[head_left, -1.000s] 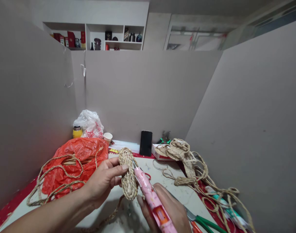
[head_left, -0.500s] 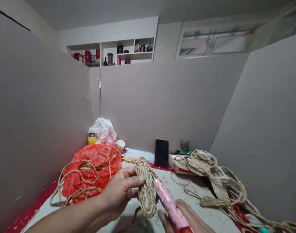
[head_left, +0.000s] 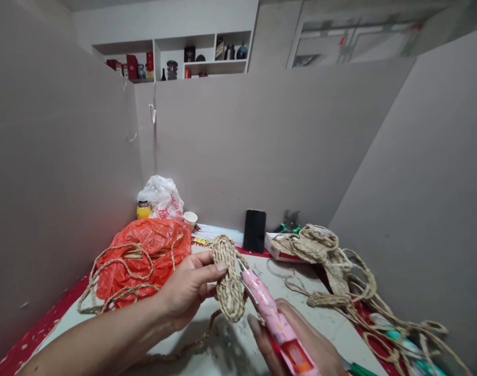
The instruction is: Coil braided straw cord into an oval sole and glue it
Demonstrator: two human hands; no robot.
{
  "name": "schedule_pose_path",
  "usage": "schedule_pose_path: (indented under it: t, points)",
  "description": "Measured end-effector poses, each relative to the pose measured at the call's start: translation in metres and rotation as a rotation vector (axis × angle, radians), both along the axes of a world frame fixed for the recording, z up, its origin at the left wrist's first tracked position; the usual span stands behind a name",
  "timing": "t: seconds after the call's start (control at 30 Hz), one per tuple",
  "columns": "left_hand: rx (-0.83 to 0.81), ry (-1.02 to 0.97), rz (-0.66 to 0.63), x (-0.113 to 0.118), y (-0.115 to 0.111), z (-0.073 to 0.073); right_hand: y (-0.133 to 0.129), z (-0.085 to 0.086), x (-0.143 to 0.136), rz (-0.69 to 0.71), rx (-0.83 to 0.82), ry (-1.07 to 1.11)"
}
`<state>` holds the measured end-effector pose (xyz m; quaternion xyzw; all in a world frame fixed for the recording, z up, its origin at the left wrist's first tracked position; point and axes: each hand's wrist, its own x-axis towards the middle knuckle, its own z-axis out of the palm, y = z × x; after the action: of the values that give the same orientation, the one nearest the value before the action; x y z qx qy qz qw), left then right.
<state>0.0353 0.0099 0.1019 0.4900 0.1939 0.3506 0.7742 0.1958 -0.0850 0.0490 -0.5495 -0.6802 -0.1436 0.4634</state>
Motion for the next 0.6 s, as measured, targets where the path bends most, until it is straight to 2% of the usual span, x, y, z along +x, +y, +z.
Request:
schedule_pose_path:
  t: [0.6]
  points:
    - [-0.068, 0.027, -0.047, 0.0008, 0.0027, -0.0036, -0.001, 0.0009, -0.0014, 0.004, -0.018, 0.054]
